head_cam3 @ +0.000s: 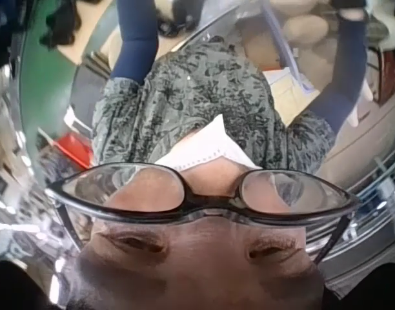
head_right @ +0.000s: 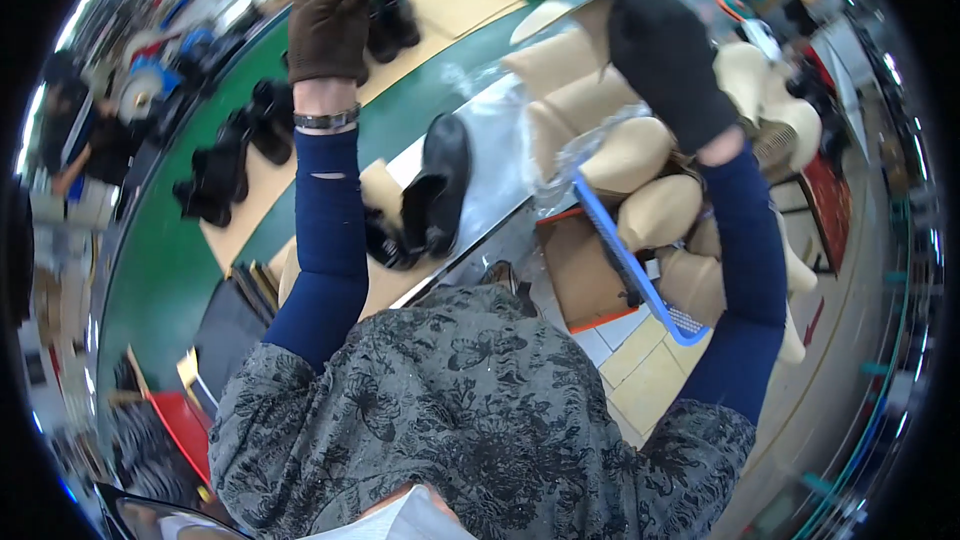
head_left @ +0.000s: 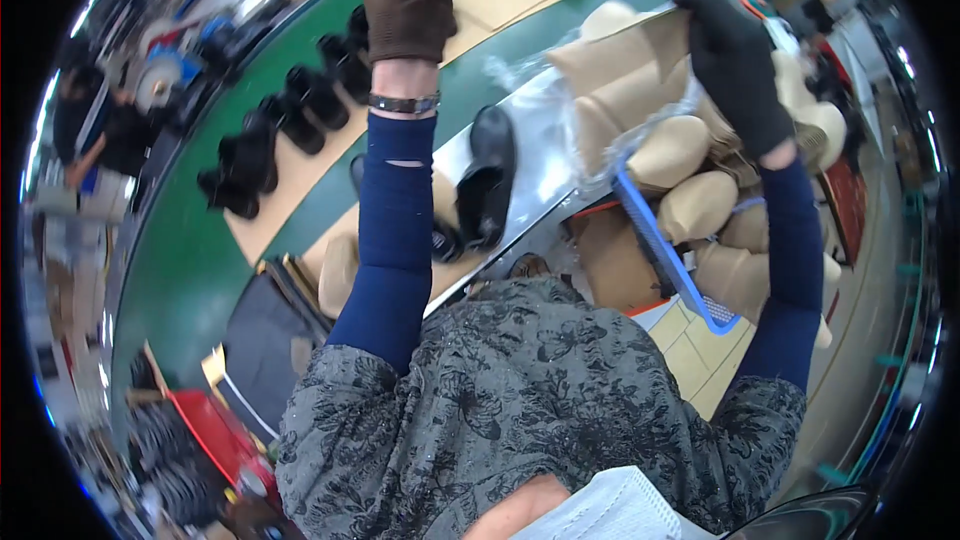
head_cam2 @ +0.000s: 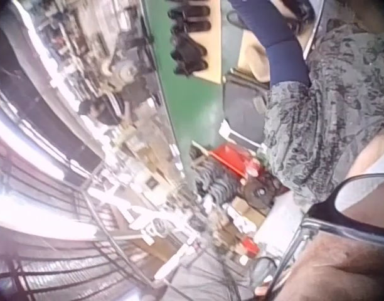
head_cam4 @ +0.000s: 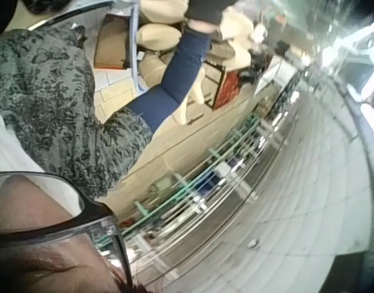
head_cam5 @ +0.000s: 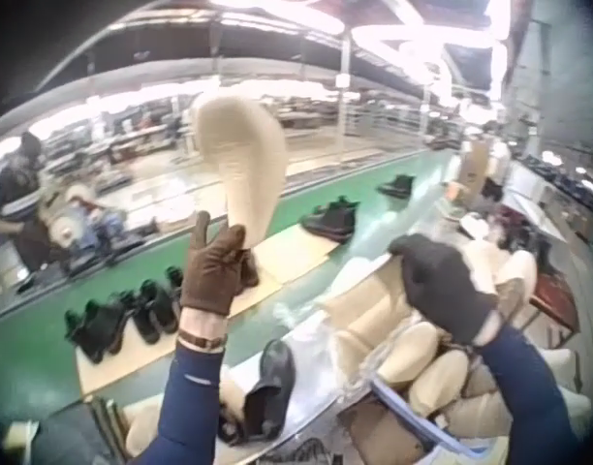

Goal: Placing shoe forms/inserts into shoes and organizing them on a conveyor belt.

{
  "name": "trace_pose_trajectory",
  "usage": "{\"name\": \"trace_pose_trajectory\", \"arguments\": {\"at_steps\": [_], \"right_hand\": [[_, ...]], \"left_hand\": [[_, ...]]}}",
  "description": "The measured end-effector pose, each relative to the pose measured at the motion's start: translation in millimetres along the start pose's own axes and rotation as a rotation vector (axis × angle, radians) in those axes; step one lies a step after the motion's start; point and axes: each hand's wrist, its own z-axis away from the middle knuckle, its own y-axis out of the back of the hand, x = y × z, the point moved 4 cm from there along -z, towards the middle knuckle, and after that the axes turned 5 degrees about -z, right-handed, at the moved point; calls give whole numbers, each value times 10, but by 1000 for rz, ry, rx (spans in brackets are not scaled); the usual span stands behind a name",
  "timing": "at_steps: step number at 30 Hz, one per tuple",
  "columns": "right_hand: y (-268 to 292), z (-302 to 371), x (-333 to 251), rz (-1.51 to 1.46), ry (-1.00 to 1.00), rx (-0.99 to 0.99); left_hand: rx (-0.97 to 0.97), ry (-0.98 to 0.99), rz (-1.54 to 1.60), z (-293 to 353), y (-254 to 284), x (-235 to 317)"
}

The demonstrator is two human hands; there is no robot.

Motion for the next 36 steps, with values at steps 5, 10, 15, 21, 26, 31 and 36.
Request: {"name": "trace_pose_trajectory", "arguments": {"at_steps": [5, 10, 15, 21, 26, 31, 36], "right_hand": [[-1627, 229, -118, -108, 29, -238], [-2345, 194, -620, -76, 72, -514], [-2601, -193, -2635, -787, 313, -561], [-2787, 563, -4792, -1046, 945, -765], [-3087, 866, -5143, -958, 1070, -618], [-3047, 709, -5041, -1024, 1186, -825], [-3262, 615, -4952, -953, 1277, -794]], "left_hand": [[-68, 374, 864, 713, 1496, -36], [693, 452, 769, 1570, 3104, 128], [879, 226, -506, 2505, 4036, 554], [435, 278, -1523, 3478, 4338, 857], [-38, 473, -1697, 4215, 4231, 716], [-140, 652, -1649, 4438, 4061, 573], [-131, 704, -1500, 4123, 3920, 743]]}}
